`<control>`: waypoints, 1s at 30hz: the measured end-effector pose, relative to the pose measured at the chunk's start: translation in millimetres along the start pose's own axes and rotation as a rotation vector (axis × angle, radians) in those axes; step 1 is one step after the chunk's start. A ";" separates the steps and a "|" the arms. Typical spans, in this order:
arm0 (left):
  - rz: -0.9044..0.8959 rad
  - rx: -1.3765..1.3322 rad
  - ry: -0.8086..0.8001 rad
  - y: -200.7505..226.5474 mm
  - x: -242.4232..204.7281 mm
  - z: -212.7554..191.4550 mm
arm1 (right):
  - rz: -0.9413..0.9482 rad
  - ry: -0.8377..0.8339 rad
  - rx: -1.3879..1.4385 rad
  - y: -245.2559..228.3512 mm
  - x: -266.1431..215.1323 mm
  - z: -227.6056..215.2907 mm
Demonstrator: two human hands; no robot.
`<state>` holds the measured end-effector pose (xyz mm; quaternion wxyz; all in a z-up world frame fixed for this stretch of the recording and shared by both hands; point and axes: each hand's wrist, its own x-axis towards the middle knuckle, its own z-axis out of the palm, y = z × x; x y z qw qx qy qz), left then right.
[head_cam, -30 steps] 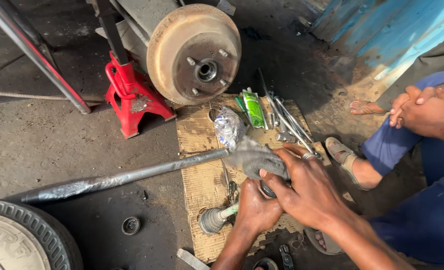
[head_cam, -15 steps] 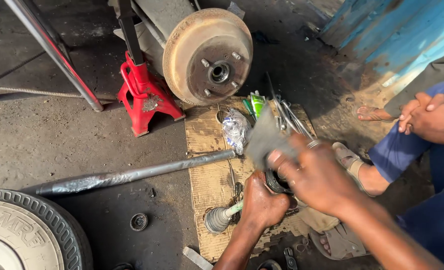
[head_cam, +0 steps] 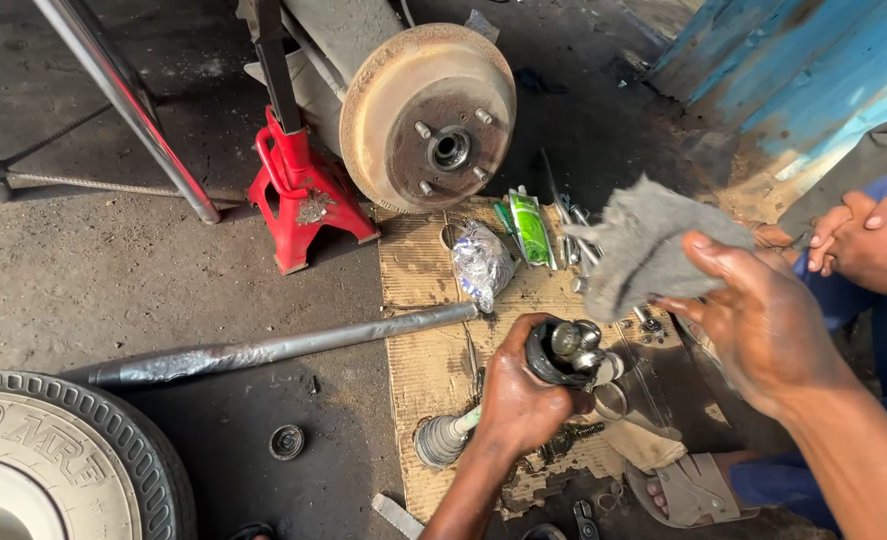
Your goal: Cleaning grease from a CV joint and its components during vehicle maintenance.
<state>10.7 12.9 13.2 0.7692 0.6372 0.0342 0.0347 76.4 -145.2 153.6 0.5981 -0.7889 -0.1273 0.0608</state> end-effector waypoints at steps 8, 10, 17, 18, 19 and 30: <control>-0.190 0.002 -0.119 -31.0 6.7 -48.8 | 0.211 0.294 0.309 50.5 -27.3 -30.9; -0.256 0.060 -0.126 -50.8 9.5 -52.2 | 0.191 0.283 0.387 63.6 -31.4 -37.6; -0.084 -0.176 0.387 -98.1 34.0 -78.0 | 0.160 0.287 0.329 59.1 -33.4 -30.6; -0.003 -0.387 0.482 -110.6 37.1 -86.9 | 0.175 0.277 0.361 62.7 -34.1 -32.6; -0.001 -0.381 0.476 -100.9 38.1 -91.3 | 0.173 0.282 0.368 60.6 -34.3 -34.8; -0.379 -1.490 0.746 -90.9 39.3 -95.7 | 0.251 0.470 0.431 41.7 -38.2 -49.4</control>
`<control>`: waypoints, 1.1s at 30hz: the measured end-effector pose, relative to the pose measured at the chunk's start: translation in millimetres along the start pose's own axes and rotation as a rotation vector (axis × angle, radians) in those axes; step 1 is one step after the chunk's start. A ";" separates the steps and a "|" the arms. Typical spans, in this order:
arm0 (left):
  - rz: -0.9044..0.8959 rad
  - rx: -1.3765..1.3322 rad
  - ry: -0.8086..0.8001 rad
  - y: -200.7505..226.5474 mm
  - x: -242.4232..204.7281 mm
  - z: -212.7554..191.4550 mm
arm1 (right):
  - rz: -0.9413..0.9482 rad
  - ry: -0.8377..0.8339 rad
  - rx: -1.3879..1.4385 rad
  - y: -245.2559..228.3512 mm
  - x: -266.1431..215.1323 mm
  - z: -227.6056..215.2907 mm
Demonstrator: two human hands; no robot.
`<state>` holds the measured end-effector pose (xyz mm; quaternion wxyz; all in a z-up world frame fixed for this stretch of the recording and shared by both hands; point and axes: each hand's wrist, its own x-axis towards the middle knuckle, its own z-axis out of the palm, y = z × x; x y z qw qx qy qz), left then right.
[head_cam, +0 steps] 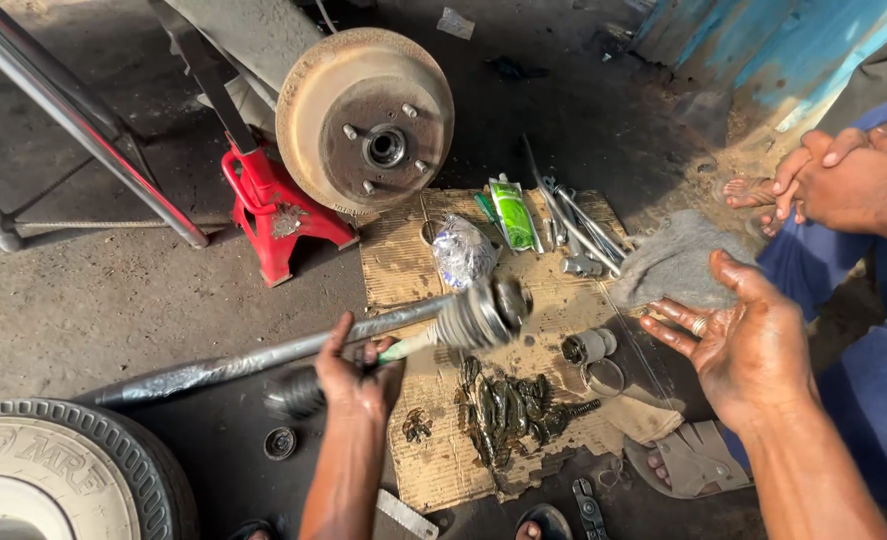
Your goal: Cleaning grease from a CV joint and its components during vehicle maintenance.
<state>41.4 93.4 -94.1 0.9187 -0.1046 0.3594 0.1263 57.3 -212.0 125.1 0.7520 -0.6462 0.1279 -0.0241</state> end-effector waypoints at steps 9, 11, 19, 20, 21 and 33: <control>-0.168 -0.350 -0.050 -18.5 5.5 8.0 | 0.198 -0.019 -0.222 86.6 46.0 -27.3; -0.157 -0.357 -0.069 -5.0 -1.5 13.5 | 0.175 -0.081 -0.299 108.2 46.5 -21.0; -0.058 -0.422 -0.051 48.1 -26.0 16.8 | 0.089 -0.419 -1.147 181.7 10.0 90.9; -0.040 -0.426 -0.039 53.8 -23.1 12.5 | -0.009 -0.550 -0.951 213.4 17.0 95.6; -0.021 -0.429 -0.028 59.0 -19.6 8.3 | -0.106 -0.669 -0.747 245.4 24.3 100.0; -0.038 -0.471 -0.171 80.1 0.8 -8.7 | 0.010 -1.030 -1.724 310.0 -35.3 103.5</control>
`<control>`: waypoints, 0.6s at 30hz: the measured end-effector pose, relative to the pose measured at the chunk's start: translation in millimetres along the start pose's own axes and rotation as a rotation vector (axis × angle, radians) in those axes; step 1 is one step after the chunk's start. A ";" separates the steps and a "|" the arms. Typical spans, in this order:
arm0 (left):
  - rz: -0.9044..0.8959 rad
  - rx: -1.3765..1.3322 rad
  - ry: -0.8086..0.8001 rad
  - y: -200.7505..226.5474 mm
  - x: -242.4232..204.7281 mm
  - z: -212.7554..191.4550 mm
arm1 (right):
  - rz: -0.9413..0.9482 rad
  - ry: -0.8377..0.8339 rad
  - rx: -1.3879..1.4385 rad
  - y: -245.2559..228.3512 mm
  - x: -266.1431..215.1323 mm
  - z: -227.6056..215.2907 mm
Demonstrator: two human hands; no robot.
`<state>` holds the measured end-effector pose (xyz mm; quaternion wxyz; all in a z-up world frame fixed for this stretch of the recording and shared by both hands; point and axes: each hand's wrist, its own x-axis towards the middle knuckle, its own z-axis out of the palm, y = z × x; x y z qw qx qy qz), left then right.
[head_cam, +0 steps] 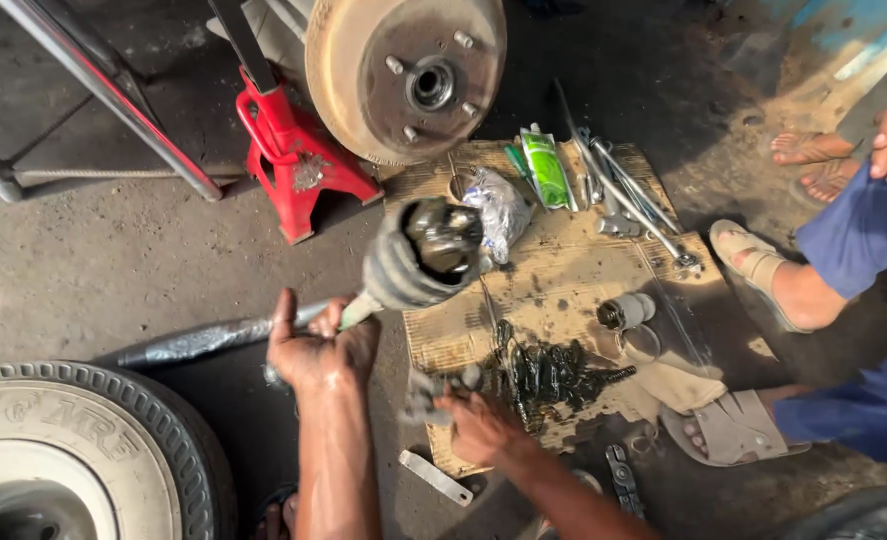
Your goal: Cleaning grease from a CV joint and its components during vehicle maintenance.
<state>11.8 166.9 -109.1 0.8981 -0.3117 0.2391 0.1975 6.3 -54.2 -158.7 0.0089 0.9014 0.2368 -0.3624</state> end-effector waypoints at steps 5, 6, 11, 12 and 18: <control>0.036 0.072 0.065 -35.9 -13.7 5.3 | 0.008 -0.237 0.267 21.1 -26.5 -37.3; 0.058 0.088 0.085 -39.3 -13.6 3.3 | 0.001 -0.250 0.405 32.8 -28.0 -35.4; -0.063 0.015 0.070 -54.6 9.9 -31.3 | 0.136 0.012 0.577 65.8 -79.6 -97.8; -0.102 -0.007 0.060 -60.5 10.4 -36.6 | 0.111 0.088 0.655 70.2 -97.2 -116.1; -0.070 0.021 0.205 -99.7 -3.6 -81.1 | -0.247 0.393 0.599 121.6 -134.8 -152.4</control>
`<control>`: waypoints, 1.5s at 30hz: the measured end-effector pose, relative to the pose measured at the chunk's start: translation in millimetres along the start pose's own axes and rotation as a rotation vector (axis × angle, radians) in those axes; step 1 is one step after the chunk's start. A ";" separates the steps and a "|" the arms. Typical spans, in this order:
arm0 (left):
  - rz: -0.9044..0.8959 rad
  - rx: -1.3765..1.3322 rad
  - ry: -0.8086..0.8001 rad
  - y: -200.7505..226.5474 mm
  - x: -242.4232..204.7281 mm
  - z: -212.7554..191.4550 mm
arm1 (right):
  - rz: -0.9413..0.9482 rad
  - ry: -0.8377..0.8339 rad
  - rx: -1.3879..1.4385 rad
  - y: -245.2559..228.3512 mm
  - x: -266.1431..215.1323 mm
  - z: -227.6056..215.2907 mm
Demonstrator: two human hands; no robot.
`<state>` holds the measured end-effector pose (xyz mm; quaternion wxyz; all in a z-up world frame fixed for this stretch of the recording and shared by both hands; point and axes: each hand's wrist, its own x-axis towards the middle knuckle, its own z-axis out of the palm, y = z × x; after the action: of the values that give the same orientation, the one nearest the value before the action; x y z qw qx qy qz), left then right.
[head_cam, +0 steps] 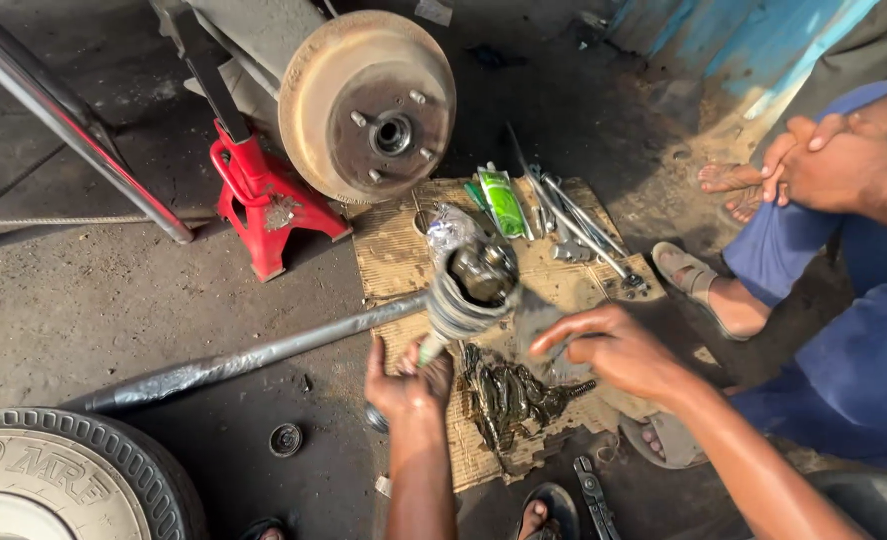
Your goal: Cleaning grease from a CV joint and its components during vehicle maintenance.
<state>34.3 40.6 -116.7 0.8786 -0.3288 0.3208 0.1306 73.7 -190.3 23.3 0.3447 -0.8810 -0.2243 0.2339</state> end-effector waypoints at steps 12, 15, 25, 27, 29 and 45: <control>0.046 0.102 0.123 -12.0 60.0 -85.6 | 0.072 0.313 0.032 -23.6 5.4 30.9; -0.035 0.028 0.053 2.6 78.2 -95.2 | 0.129 0.194 0.191 -58.4 6.8 32.8; -0.440 0.749 0.102 5.3 -63.6 -12.8 | -0.051 0.323 0.262 -56.7 18.0 46.8; -0.509 1.513 -0.132 27.4 -63.7 -5.9 | -0.013 0.397 0.153 -52.4 19.8 47.4; -0.300 1.777 -0.178 31.8 -85.2 28.6 | -0.014 0.376 0.158 -53.3 19.2 47.8; 0.285 2.132 -0.976 -34.9 -121.7 91.2 | 0.058 0.326 -0.033 -66.7 13.6 56.7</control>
<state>0.7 72.5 32.3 0.7164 0.6944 -0.0682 0.0053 36.7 -110.1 30.3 0.3549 -0.9190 -0.1435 0.0940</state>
